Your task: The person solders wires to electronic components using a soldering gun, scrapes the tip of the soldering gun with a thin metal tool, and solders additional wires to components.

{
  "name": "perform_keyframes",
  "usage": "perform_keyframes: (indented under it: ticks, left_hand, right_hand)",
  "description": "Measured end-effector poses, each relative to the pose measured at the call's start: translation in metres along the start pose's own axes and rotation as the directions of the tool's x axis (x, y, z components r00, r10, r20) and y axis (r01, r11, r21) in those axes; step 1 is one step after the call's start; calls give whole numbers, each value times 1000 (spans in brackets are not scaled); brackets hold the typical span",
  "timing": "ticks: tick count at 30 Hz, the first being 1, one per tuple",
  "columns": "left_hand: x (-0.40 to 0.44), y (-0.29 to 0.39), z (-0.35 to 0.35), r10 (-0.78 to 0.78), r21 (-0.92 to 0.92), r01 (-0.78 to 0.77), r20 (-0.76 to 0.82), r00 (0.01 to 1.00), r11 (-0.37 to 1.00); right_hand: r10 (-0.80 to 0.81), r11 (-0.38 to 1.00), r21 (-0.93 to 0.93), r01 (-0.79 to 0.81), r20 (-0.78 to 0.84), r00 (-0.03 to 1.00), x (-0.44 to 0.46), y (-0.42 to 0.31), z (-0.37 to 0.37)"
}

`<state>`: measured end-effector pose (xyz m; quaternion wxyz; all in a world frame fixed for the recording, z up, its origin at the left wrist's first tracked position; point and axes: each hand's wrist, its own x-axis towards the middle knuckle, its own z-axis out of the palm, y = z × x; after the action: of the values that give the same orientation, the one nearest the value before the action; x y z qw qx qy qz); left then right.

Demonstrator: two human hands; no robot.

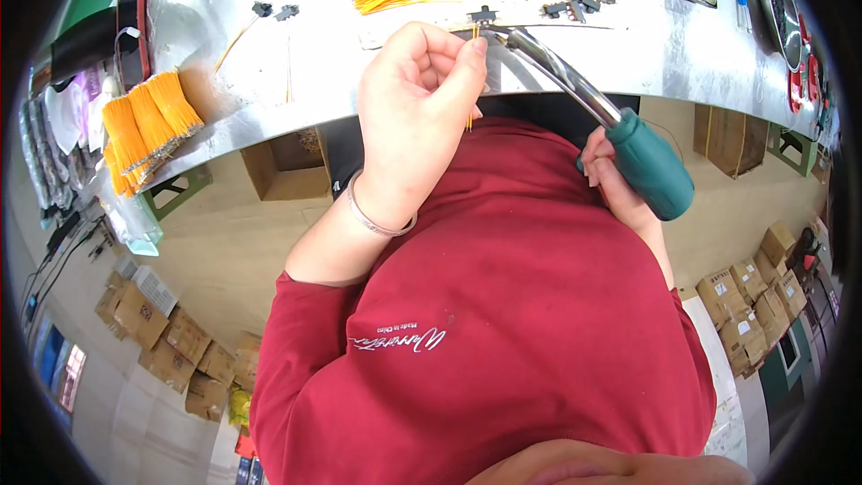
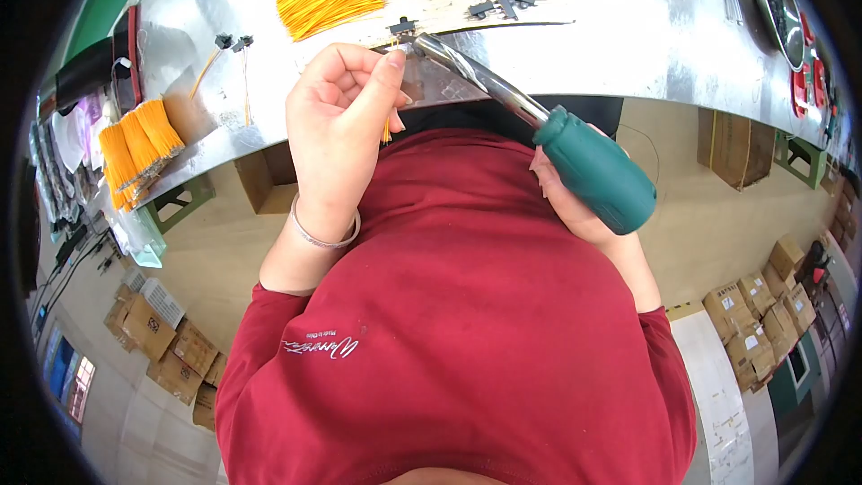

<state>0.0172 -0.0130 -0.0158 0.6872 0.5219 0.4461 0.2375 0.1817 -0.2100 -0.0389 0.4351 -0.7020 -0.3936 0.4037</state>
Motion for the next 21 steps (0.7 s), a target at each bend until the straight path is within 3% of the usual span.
perform_keyframes:
  ticks: [1,4,7,9,12,15,19,21]
  left_hand:
    - [0,0,0,-1,-1,1,0,1000,1000]
    - [-1,0,0,4,11,-4,-6,1000,1000]
    - [0,0,1,-4,4,4,-4,1000,1000]
    - [0,-1,1,10,5,-10,-14,1000,1000]
    - [-1,0,1,3,5,-2,-12,1000,1000]
    - [-1,0,1,2,27,-1,-14,1000,1000]
    - [-1,2,0,-4,8,4,0,1000,1000]
    - [0,1,0,14,-18,-13,43,999,1000]
  right_hand:
    - [-25,997,-70,25,7,1000,-1,1,-1]
    - [11,1000,24,-11,25,1000,-2,1,-3]
    - [-63,997,33,64,-22,998,0,-5,1]
    - [-55,980,189,68,-74,996,-1,-8,4]
    - [-79,934,346,84,-29,996,-5,6,4]
    - [-63,919,388,71,-33,997,-5,5,4]
    - [-127,965,234,122,9,992,-3,7,-1]
    - [-58,957,281,67,-43,997,-2,0,2]
